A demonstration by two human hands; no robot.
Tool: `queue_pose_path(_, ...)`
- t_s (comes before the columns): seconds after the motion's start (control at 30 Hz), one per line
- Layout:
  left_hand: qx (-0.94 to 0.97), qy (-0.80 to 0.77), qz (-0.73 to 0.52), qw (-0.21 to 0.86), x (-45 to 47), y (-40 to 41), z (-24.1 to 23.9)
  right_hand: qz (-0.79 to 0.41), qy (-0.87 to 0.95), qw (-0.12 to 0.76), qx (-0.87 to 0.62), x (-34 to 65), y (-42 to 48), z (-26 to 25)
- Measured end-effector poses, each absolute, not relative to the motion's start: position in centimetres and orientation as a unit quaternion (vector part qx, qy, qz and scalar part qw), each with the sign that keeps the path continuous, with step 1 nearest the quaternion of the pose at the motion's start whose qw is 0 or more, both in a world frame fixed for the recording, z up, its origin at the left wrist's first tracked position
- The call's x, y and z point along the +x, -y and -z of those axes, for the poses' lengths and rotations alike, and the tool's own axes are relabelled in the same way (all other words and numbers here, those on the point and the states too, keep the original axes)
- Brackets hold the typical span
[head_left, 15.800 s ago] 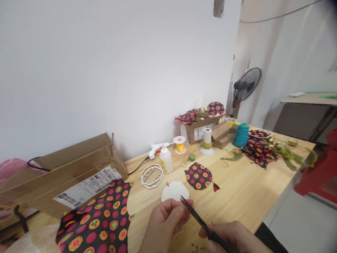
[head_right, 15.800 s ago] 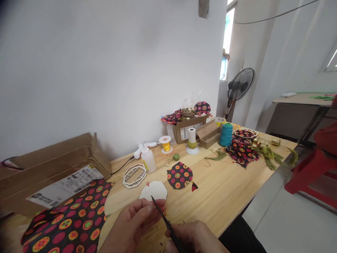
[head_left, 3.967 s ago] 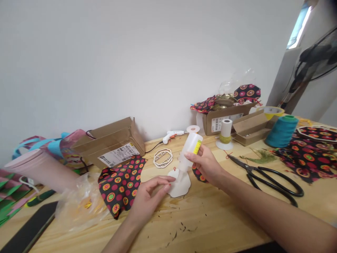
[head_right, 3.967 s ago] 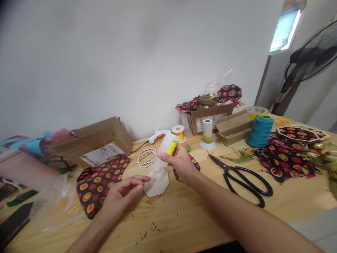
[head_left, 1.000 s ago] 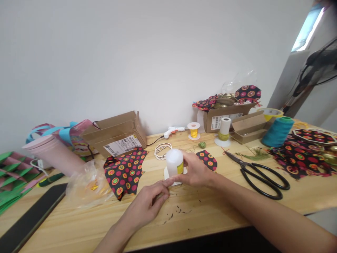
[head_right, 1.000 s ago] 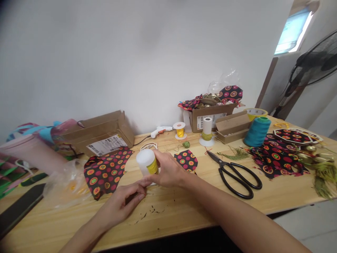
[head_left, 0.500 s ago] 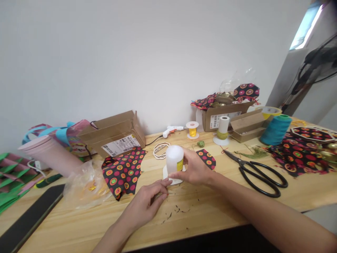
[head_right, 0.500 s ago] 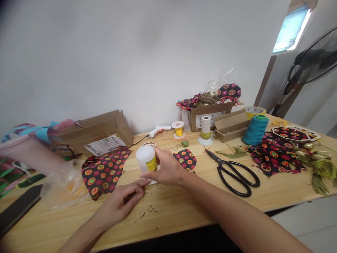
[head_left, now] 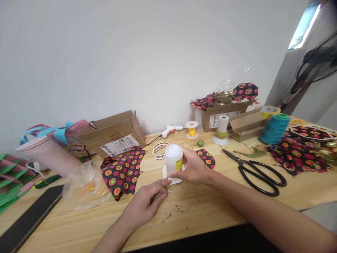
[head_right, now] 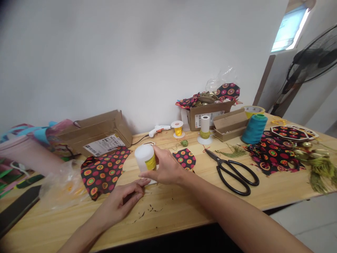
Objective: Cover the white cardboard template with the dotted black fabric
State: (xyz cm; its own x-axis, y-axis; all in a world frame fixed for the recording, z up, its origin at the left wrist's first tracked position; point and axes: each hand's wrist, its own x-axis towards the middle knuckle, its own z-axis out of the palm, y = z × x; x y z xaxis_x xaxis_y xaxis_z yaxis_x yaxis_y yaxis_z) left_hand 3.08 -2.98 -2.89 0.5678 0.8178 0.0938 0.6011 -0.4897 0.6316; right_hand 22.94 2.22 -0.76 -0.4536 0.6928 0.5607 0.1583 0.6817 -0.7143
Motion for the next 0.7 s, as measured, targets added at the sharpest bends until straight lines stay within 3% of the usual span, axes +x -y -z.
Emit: queue_pose_path(0.7, 0.842, -0.425, -0.193, 0.27, 3.0, 2.97, 2.88, -0.296, 0.804, 0.435, -0.276, 22.9, -2.27, 0.88)
